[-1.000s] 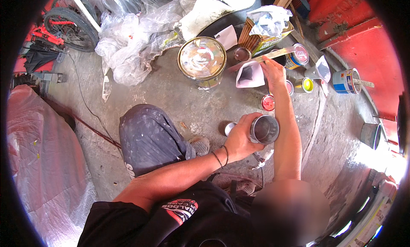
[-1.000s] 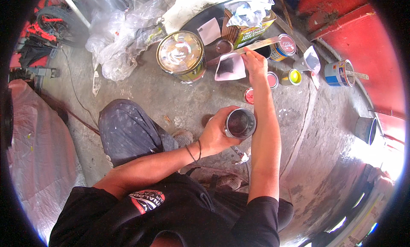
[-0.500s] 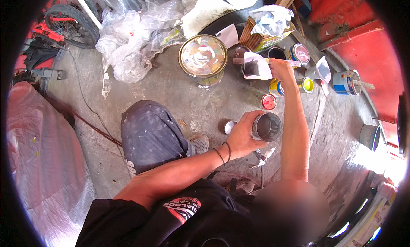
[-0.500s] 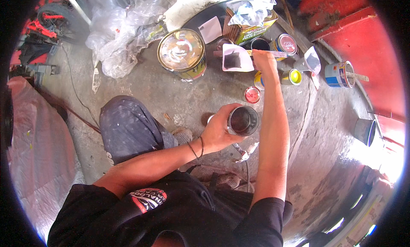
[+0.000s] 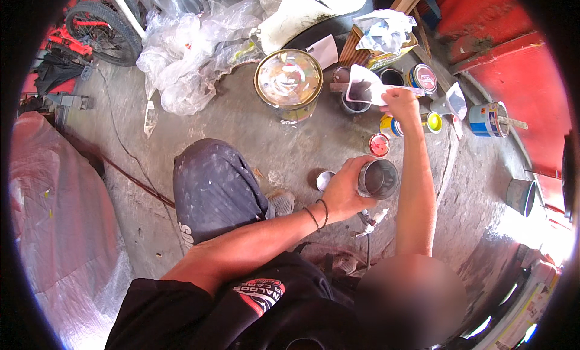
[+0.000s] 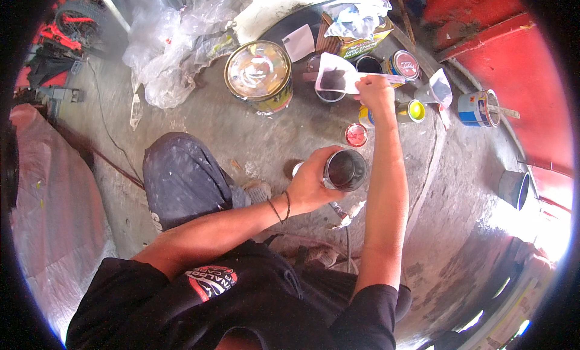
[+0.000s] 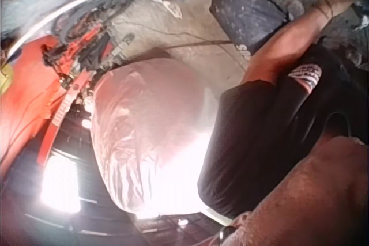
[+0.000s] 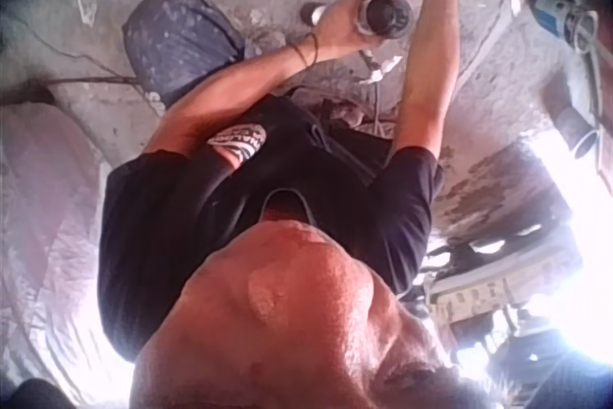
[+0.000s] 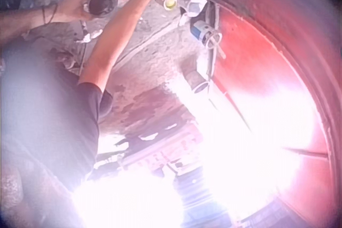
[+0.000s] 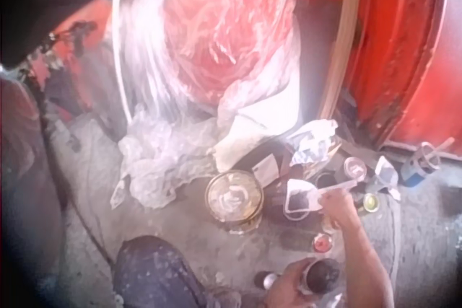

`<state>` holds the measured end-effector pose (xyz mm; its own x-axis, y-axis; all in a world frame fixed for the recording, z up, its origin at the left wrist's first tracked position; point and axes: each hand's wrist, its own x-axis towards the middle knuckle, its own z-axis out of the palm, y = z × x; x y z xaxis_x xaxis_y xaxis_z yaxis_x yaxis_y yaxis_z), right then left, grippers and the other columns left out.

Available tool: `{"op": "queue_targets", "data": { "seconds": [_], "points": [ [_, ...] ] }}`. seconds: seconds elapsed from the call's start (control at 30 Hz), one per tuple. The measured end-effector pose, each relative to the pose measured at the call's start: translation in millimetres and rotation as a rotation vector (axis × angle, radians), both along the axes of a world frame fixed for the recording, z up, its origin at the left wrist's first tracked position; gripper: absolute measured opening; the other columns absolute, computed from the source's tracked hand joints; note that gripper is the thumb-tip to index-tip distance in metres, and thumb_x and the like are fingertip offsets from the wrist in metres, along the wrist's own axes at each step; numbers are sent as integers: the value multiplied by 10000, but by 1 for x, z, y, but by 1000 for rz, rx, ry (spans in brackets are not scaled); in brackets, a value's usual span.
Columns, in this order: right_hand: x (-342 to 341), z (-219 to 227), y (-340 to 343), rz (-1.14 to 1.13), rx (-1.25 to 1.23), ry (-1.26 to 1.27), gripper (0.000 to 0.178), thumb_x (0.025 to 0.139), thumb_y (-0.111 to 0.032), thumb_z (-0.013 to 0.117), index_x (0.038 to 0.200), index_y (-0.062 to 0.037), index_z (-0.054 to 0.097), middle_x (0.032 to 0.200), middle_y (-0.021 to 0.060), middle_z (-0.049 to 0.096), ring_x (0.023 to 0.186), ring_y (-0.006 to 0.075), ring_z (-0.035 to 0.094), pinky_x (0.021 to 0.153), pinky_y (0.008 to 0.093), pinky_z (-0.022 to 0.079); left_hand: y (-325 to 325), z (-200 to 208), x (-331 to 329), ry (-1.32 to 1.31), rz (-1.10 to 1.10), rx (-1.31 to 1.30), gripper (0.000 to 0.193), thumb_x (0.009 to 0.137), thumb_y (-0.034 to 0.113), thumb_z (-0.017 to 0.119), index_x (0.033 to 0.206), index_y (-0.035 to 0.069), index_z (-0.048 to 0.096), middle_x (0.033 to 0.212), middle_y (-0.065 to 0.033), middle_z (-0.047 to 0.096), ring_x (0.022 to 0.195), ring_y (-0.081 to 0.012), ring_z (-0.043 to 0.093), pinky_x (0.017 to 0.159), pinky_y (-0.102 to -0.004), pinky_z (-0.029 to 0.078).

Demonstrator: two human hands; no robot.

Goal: The person prepares paint by mixing liquids in a small metal container with a spatula, adding thinner from a can, and then filtering the mixture through a paper strainer into another cup.

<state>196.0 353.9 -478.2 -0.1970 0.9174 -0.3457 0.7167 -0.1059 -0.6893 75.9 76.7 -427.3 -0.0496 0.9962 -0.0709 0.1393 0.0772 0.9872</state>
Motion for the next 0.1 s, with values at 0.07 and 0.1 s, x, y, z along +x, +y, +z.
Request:
{"op": "queue_targets", "data": {
  "seconds": [0.07, 0.1],
  "points": [
    [5, 8, 6, -19, -25, 13, 309, 985, -183, 759, 1234, -10, 815, 993, 116, 839, 823, 183, 832, 690, 296, 644, 0, 1, 1, 0, -14, -30, 908, 731, 183, 926, 1527, 57, 509, 1439, -229, 591, 1374, -428, 592, 1193, -478, 479],
    [6, 11, 7, -24, -46, 14, 381, 980, -204, 782, 1317, -25, 787, 1038, 118, 841, 832, 194, 833, 699, 306, 653, 0, 2, 1, 35, -13, -47, 913, 749, 179, 937, 1544, 34, 512, 1452, -188, 612, 1376, -353, 619, 1194, -433, 483]
  ]
}}
